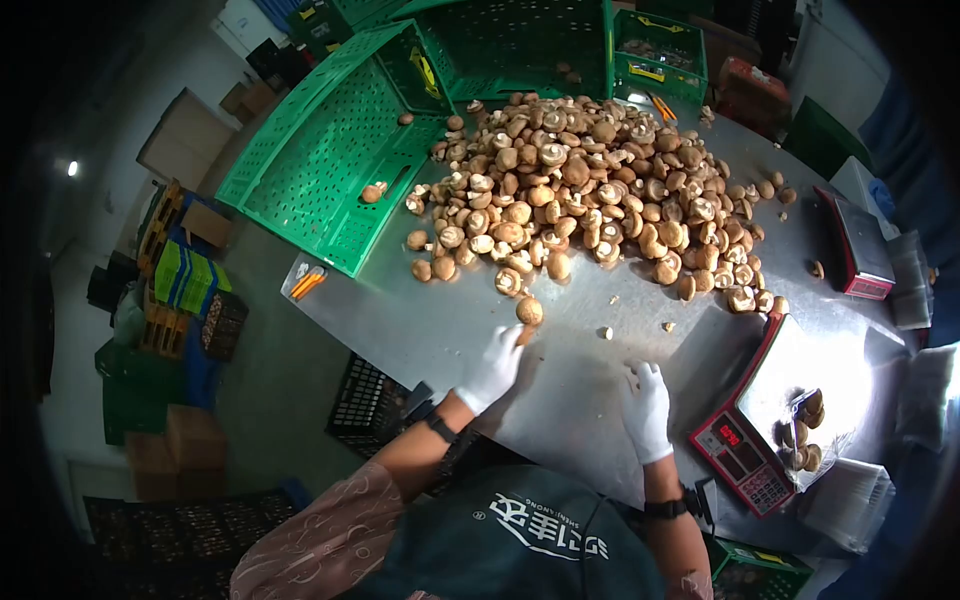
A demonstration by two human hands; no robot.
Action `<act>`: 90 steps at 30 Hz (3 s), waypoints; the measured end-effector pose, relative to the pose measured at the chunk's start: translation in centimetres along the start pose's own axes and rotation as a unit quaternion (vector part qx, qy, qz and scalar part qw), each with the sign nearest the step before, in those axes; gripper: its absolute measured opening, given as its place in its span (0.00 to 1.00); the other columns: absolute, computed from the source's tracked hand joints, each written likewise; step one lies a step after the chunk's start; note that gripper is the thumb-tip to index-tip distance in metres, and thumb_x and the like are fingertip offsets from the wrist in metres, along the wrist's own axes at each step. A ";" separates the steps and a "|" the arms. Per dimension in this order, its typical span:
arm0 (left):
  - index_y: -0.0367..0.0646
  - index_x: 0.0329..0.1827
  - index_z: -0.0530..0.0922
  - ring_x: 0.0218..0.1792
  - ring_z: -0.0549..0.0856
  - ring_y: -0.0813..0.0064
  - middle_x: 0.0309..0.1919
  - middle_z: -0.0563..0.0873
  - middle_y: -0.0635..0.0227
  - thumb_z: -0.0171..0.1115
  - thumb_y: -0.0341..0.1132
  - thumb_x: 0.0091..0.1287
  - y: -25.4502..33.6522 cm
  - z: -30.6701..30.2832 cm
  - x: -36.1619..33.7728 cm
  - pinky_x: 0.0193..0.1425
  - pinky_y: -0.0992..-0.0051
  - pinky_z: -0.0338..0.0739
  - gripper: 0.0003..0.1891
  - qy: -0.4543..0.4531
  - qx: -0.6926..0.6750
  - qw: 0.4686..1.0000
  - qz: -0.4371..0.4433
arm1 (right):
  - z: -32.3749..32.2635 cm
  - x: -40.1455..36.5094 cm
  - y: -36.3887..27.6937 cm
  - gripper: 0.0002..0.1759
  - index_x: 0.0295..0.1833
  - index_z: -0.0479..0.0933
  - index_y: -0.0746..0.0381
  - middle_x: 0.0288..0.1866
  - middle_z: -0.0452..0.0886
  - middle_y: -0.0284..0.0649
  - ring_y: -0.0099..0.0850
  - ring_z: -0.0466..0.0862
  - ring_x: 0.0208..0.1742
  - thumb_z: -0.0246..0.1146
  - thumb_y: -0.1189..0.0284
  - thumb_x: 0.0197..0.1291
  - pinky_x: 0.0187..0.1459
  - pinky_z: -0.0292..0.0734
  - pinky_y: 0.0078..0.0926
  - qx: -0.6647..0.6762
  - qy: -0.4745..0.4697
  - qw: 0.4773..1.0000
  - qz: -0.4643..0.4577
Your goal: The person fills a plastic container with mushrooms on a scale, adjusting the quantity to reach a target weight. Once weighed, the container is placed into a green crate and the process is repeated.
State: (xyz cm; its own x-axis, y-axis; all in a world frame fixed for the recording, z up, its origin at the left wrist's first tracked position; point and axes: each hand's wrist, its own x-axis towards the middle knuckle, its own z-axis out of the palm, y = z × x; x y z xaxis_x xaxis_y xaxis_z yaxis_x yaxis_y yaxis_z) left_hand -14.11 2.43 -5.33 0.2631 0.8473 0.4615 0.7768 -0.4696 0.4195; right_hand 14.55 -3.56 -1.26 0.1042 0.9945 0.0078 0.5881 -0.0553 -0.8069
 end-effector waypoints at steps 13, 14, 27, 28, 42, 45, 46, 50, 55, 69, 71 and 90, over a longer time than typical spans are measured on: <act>0.40 0.63 0.80 0.54 0.81 0.49 0.54 0.82 0.52 0.63 0.35 0.69 -14.3 -18.4 -20.9 0.56 0.54 0.78 0.20 -0.103 0.244 0.933 -0.244 | 12.4 5.4 -2.7 0.07 0.44 0.81 0.64 0.36 0.82 0.48 0.51 0.84 0.41 0.64 0.76 0.61 0.45 0.81 0.44 -0.079 -0.086 0.979 -0.165; 0.40 0.64 0.80 0.57 0.81 0.47 0.57 0.81 0.49 0.63 0.34 0.69 -14.0 -18.2 -19.8 0.60 0.55 0.77 0.21 -0.068 0.257 0.934 -0.238 | 12.8 4.8 -5.4 0.10 0.48 0.82 0.63 0.37 0.82 0.48 0.51 0.83 0.39 0.65 0.75 0.60 0.44 0.81 0.45 0.024 -0.164 0.975 -0.147; 0.48 0.75 0.72 0.50 0.84 0.48 0.53 0.82 0.51 0.68 0.43 0.69 -5.9 -0.6 10.8 0.52 0.53 0.82 0.31 -0.038 -0.031 0.992 -0.119 | 14.6 11.9 -7.0 0.27 0.62 0.77 0.57 0.62 0.76 0.46 0.48 0.77 0.61 0.73 0.69 0.55 0.60 0.75 0.47 -0.258 -0.060 0.930 -0.256; 0.46 0.77 0.69 0.52 0.84 0.47 0.58 0.79 0.52 0.70 0.44 0.66 -5.4 -0.2 12.1 0.53 0.53 0.83 0.36 -0.153 -0.013 0.973 -0.173 | 14.4 12.4 -6.3 0.25 0.59 0.77 0.58 0.60 0.77 0.47 0.49 0.77 0.60 0.72 0.70 0.55 0.59 0.76 0.45 -0.223 -0.100 0.938 -0.245; 0.39 0.70 0.72 0.50 0.85 0.63 0.58 0.84 0.56 0.55 0.35 0.80 -8.5 0.1 11.5 0.52 0.62 0.83 0.19 -0.070 -0.656 0.643 -0.389 | 13.5 20.0 -4.4 0.25 0.58 0.78 0.63 0.44 0.81 0.48 0.45 0.84 0.42 0.74 0.66 0.56 0.43 0.82 0.39 -0.177 0.050 0.972 -0.149; 0.40 0.72 0.71 0.49 0.84 0.63 0.58 0.83 0.53 0.48 0.43 0.83 -8.7 -0.4 10.6 0.50 0.61 0.83 0.22 -0.093 -0.808 0.433 -0.387 | 12.3 19.7 -4.3 0.23 0.55 0.78 0.65 0.46 0.84 0.44 0.40 0.84 0.41 0.74 0.64 0.60 0.42 0.82 0.35 0.040 -0.031 0.996 -0.068; 0.40 0.72 0.71 0.49 0.84 0.62 0.59 0.83 0.54 0.47 0.45 0.84 -8.3 -0.6 10.4 0.50 0.61 0.83 0.23 -0.095 -0.795 0.461 -0.383 | 11.8 19.6 -3.5 0.21 0.56 0.79 0.64 0.50 0.86 0.41 0.34 0.84 0.42 0.72 0.62 0.66 0.42 0.81 0.32 0.212 -0.117 0.965 0.101; 0.42 0.70 0.73 0.48 0.84 0.62 0.58 0.84 0.57 0.49 0.50 0.84 -6.3 0.4 9.3 0.49 0.59 0.82 0.24 -0.105 -0.812 0.427 -0.384 | 8.3 14.7 -3.7 0.21 0.64 0.79 0.60 0.52 0.85 0.40 0.33 0.85 0.49 0.65 0.59 0.73 0.48 0.82 0.35 0.691 -0.134 0.669 0.239; 0.40 0.70 0.73 0.48 0.84 0.64 0.53 0.85 0.61 0.52 0.52 0.83 1.7 1.2 10.0 0.50 0.65 0.82 0.25 -0.113 -0.752 0.476 -0.441 | 5.4 8.7 -2.6 0.24 0.63 0.77 0.62 0.54 0.85 0.42 0.39 0.85 0.53 0.62 0.55 0.75 0.53 0.82 0.36 0.801 -0.089 0.524 0.275; 0.44 0.56 0.80 0.45 0.87 0.69 0.46 0.86 0.63 0.55 0.61 0.79 15.7 3.5 8.2 0.47 0.68 0.85 0.27 -0.308 -0.678 0.456 -0.488 | -4.2 -3.3 -1.7 0.24 0.69 0.75 0.60 0.54 0.84 0.41 0.29 0.83 0.52 0.64 0.59 0.74 0.51 0.79 0.30 0.757 0.037 0.633 0.158; 0.43 0.57 0.80 0.49 0.87 0.69 0.49 0.86 0.63 0.54 0.60 0.80 19.2 3.8 8.5 0.50 0.68 0.85 0.27 -0.286 -0.673 0.544 -0.412 | -6.8 -4.6 -3.0 0.24 0.70 0.74 0.60 0.51 0.82 0.36 0.25 0.82 0.46 0.64 0.63 0.74 0.47 0.79 0.23 0.607 0.135 0.756 0.204; 0.41 0.68 0.77 0.67 0.77 0.48 0.66 0.79 0.51 0.73 0.38 0.62 40.5 16.3 14.4 0.73 0.54 0.69 0.30 -0.213 -0.298 0.857 0.363 | -25.7 -9.6 10.3 0.16 0.58 0.81 0.68 0.52 0.85 0.48 0.37 0.85 0.55 0.67 0.71 0.71 0.58 0.79 0.34 0.039 0.584 0.804 0.109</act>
State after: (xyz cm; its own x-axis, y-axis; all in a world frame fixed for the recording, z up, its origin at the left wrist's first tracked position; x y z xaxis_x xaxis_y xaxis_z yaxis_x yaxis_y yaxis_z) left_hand 30.42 -0.30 5.61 0.8369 0.2316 0.4960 -0.0766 -0.8476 0.5251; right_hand 40.20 -15.91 5.53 0.9061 0.1986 0.3736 0.4068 -0.1662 -0.8983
